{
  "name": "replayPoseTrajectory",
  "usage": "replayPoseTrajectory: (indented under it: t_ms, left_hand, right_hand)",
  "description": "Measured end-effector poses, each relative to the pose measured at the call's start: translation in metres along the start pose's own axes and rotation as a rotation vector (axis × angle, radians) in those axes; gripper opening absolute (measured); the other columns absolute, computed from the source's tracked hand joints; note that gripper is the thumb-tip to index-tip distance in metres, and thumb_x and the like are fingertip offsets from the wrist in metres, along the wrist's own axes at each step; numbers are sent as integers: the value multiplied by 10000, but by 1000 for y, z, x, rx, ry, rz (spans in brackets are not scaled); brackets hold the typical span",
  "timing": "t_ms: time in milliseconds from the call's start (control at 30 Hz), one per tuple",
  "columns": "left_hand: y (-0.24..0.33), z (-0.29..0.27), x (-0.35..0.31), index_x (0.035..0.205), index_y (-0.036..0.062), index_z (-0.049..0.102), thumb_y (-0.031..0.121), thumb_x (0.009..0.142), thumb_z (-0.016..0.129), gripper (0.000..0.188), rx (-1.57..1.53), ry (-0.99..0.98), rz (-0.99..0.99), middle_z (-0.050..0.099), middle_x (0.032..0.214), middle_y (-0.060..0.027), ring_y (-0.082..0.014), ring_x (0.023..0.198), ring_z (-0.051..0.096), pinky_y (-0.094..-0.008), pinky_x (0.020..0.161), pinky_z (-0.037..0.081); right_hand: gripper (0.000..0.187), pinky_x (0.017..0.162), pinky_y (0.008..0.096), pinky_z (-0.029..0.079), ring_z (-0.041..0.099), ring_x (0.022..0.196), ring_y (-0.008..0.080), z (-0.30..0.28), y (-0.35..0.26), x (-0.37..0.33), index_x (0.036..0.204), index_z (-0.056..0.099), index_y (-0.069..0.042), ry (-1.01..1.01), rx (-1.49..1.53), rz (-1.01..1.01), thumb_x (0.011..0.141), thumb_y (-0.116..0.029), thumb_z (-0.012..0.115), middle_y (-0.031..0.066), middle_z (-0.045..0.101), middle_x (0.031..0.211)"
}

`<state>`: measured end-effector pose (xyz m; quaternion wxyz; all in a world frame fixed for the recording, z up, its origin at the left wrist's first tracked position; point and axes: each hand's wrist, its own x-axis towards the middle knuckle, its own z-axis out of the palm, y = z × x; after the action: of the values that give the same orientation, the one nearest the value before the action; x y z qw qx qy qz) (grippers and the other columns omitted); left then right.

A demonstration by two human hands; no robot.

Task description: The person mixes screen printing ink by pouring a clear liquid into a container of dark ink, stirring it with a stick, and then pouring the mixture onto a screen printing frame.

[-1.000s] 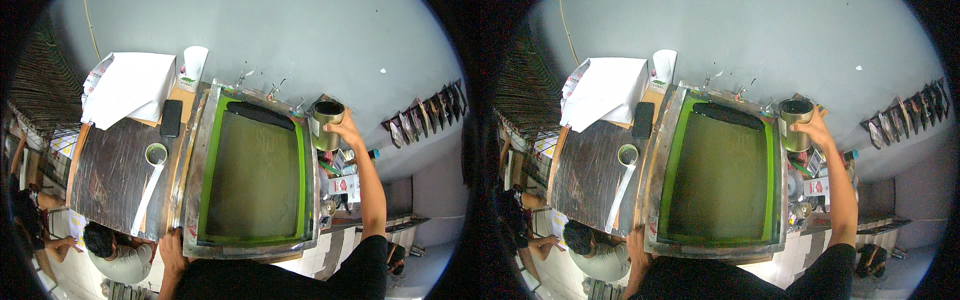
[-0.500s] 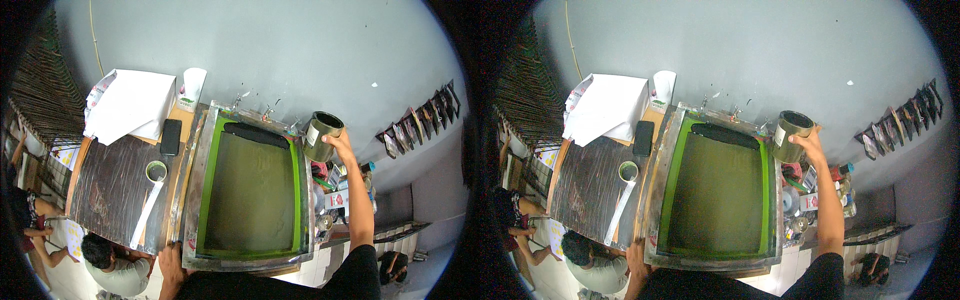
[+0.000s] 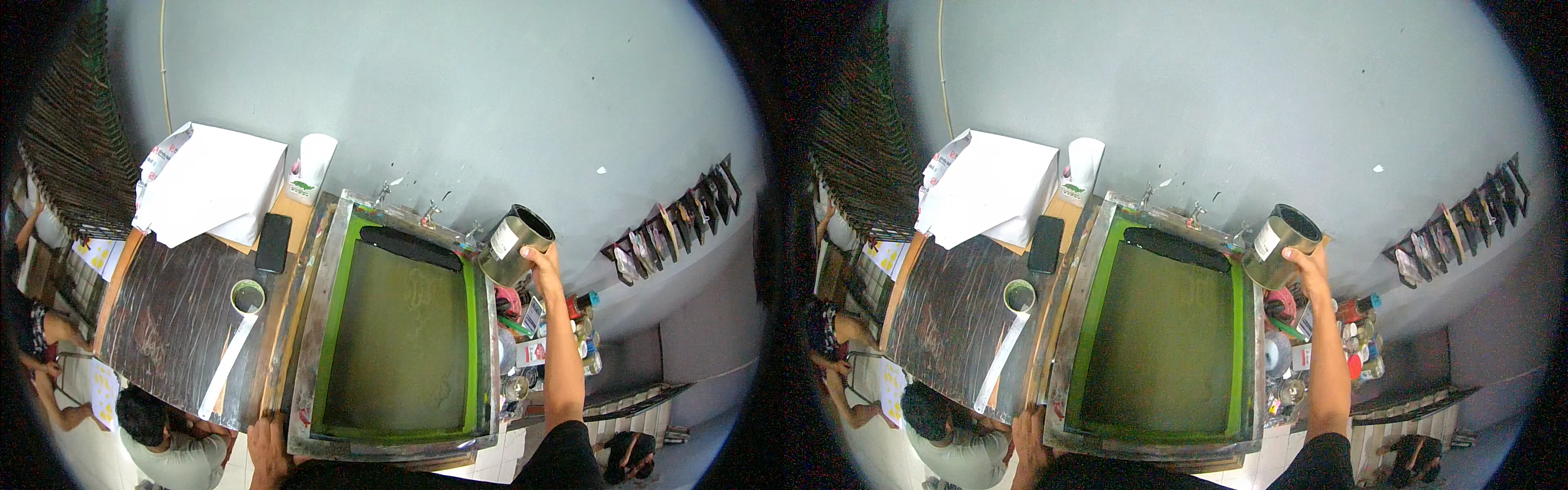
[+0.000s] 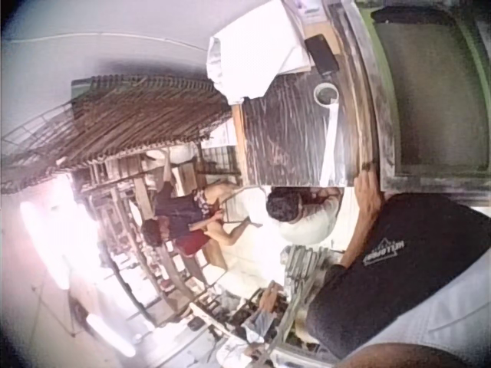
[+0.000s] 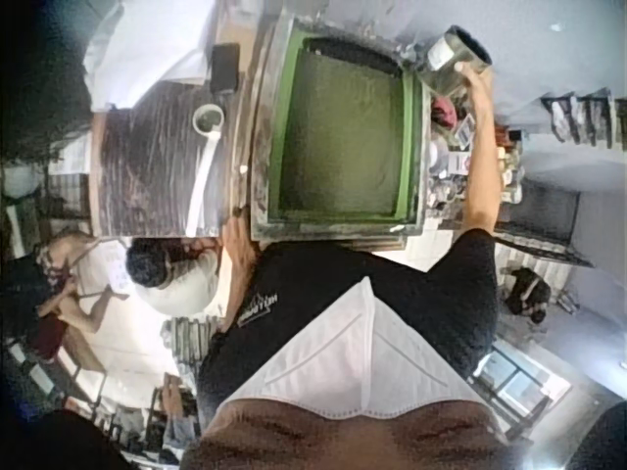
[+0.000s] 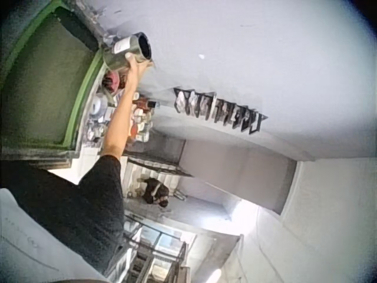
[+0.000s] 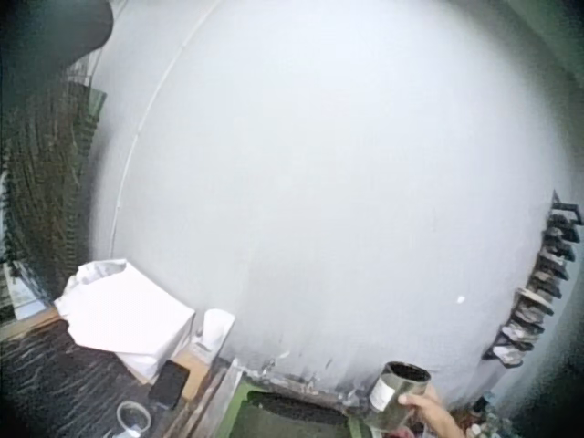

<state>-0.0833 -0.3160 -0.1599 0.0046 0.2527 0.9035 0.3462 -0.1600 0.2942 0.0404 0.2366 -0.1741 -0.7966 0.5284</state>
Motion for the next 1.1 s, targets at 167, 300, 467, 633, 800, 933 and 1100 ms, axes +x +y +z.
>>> replayPoseTrajectory:
  t_ms: [167, 300, 467, 633, 800, 933, 1100]
  left_hand:
    - [-2, 0, -3, 1253, -35, 564, 721, 779, 575, 892, -4, -64, -49, 552, 1074, -239, -393, 846, 509, -464, 734, 385]
    - [-10, 4, -6, 1265, -40, 559, 739, 776, 566, 920, -17, -69, -34, 530, 990, -210, -384, 813, 495, -469, 717, 372]
    - [-7, 9, -5, 1241, -34, 566, 752, 774, 553, 914, -15, 31, -25, 487, 917, -188, -381, 797, 483, -469, 703, 360]
    - [-5, 4, -5, 1221, -25, 564, 748, 794, 528, 884, -9, -11, -57, 488, 928, -197, -383, 796, 477, -470, 703, 357]
    - [2, 0, 0, 1247, -25, 552, 759, 793, 518, 906, -44, -25, -67, 495, 940, -203, -385, 807, 473, -473, 711, 355]
    - [-5, 5, -5, 1281, -33, 542, 777, 778, 518, 953, -29, -11, -49, 493, 947, -205, -387, 809, 470, -473, 715, 355]
    - [-15, 15, -12, 1300, -36, 533, 812, 750, 515, 1011, 30, 13, -20, 487, 959, -211, -398, 830, 477, -477, 721, 356]
  right_hand:
    - [766, 975, 374, 459, 585, 1081, 231, 7, 10, -2, 1341, 487, -29, 61, 115, -52, 690, -245, 828, 94, 608, 1207]
    - [746, 988, 367, 441, 573, 1102, 224, 11, 11, -6, 1353, 481, -32, 102, 161, -56, 713, -236, 804, 86, 612, 1192]
    - [680, 968, 339, 434, 577, 1078, 200, 11, 8, -1, 1317, 518, -34, 110, 93, -89, 725, -236, 786, 70, 626, 1159]
    - [728, 1011, 379, 416, 558, 1122, 224, 13, -15, -1, 1324, 488, -28, 73, 41, -60, 704, -233, 810, 103, 600, 1223]
    - [754, 1031, 396, 405, 548, 1150, 237, 0, -9, 0, 1340, 482, -30, 90, 78, -63, 699, -245, 816, 116, 586, 1250]
    - [759, 1036, 398, 403, 551, 1163, 243, -7, 0, -6, 1357, 480, -37, 117, 209, -53, 710, -263, 805, 106, 586, 1259]
    - [742, 1029, 437, 434, 559, 1175, 261, -24, 15, -31, 1365, 475, -56, 214, 348, -62, 727, -288, 773, 91, 582, 1261]
